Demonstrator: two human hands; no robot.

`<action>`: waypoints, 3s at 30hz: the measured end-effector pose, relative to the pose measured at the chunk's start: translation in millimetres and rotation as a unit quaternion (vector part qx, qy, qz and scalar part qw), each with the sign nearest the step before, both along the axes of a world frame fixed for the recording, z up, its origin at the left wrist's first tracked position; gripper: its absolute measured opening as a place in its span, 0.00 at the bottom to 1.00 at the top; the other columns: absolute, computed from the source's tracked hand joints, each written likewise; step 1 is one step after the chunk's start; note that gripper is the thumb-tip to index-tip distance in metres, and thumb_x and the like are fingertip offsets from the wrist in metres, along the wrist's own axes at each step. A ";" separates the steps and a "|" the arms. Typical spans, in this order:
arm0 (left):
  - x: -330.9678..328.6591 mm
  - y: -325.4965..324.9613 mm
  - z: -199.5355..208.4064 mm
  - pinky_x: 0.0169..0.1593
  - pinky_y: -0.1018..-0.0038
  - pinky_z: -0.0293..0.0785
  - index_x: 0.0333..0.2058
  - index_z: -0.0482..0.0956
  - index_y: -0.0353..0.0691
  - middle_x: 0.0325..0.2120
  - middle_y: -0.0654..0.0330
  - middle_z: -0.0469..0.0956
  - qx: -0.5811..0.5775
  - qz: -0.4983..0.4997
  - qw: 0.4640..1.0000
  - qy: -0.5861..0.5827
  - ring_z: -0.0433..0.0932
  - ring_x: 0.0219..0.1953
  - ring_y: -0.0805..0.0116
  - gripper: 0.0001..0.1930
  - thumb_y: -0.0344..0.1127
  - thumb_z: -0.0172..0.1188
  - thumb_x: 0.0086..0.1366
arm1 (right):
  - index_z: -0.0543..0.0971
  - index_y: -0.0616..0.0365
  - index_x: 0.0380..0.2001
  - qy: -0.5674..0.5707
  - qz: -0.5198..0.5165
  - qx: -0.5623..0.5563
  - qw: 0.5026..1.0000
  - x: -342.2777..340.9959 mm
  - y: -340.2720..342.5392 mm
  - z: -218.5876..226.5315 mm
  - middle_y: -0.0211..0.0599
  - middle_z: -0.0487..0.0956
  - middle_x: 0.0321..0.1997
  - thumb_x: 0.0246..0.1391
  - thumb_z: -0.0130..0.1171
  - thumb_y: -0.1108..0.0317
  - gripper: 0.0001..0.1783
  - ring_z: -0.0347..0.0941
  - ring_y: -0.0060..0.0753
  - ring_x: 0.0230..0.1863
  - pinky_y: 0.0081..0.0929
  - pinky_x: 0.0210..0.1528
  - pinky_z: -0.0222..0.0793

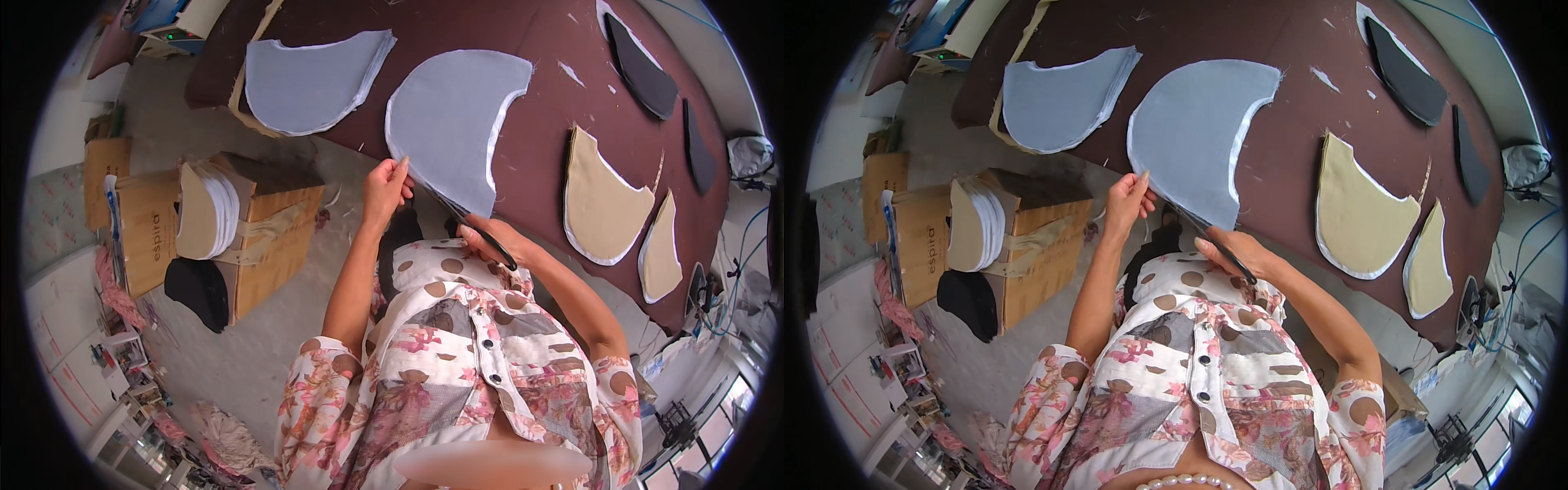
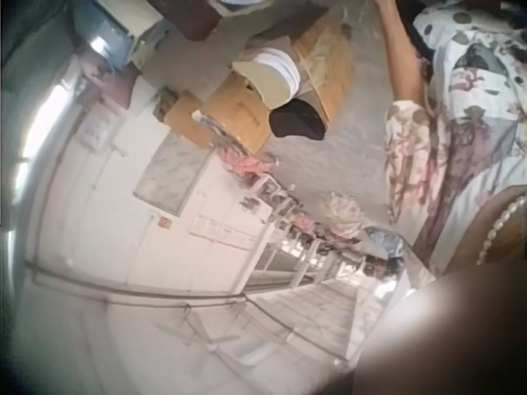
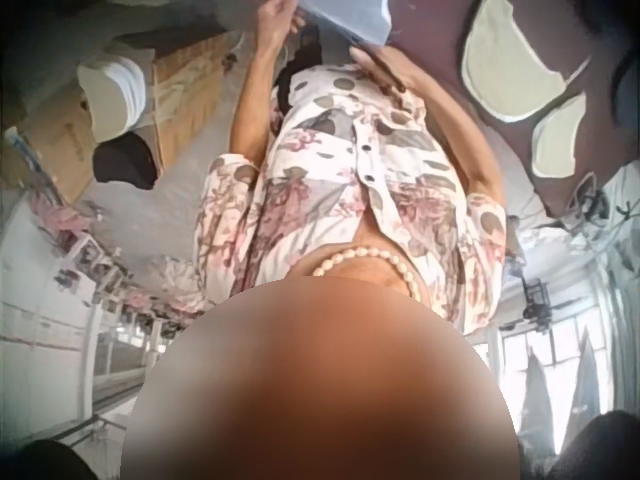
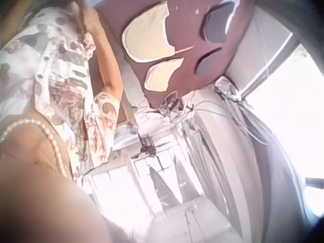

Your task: The person uses shears to trim the edges of several light-colored fabric pieces on a brown worktable. They handle each piece individually, cutting along the perimeter and then placing the trimmed pieces aside. The person also moves a stack of similar pieces from a cardboard box onto the table.

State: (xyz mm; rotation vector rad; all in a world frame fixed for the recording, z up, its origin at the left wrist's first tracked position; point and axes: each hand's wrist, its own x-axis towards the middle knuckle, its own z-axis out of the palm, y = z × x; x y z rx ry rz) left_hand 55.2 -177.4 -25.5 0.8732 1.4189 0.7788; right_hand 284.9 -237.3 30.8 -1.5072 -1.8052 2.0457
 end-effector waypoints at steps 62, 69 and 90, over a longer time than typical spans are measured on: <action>-2.5 3.7 -0.4 0.14 0.86 0.54 0.25 0.68 0.42 0.16 0.69 0.68 0.003 -0.042 0.997 -0.066 0.61 0.13 0.85 0.11 0.37 0.46 0.66 | 0.70 0.65 0.32 0.065 -0.152 -0.045 0.985 -60.9 41.8 -13.9 0.32 0.65 0.17 0.59 0.36 0.39 0.33 0.63 0.25 0.15 0.24 0.15 0.60; -0.7 3.3 8.4 0.14 0.86 0.53 0.24 0.68 0.43 0.15 0.69 0.68 -0.029 -0.051 0.994 -0.094 0.61 0.13 0.85 0.11 0.37 0.46 0.66 | 0.69 0.60 0.33 0.041 -0.180 0.083 0.979 -63.1 19.2 -41.5 0.26 0.62 0.16 0.60 0.38 0.42 0.29 0.58 0.19 0.13 0.20 0.14 0.54; 0.9 16.8 16.1 0.19 0.72 0.63 0.24 0.71 0.37 0.12 0.60 0.71 0.034 -0.046 0.992 0.117 0.70 0.14 0.69 0.18 0.47 0.49 0.65 | 0.73 0.65 0.28 -0.020 -0.208 0.076 0.975 -62.9 19.5 -22.4 0.48 0.70 0.17 0.59 0.44 0.47 0.27 0.67 0.44 0.20 0.38 0.27 0.63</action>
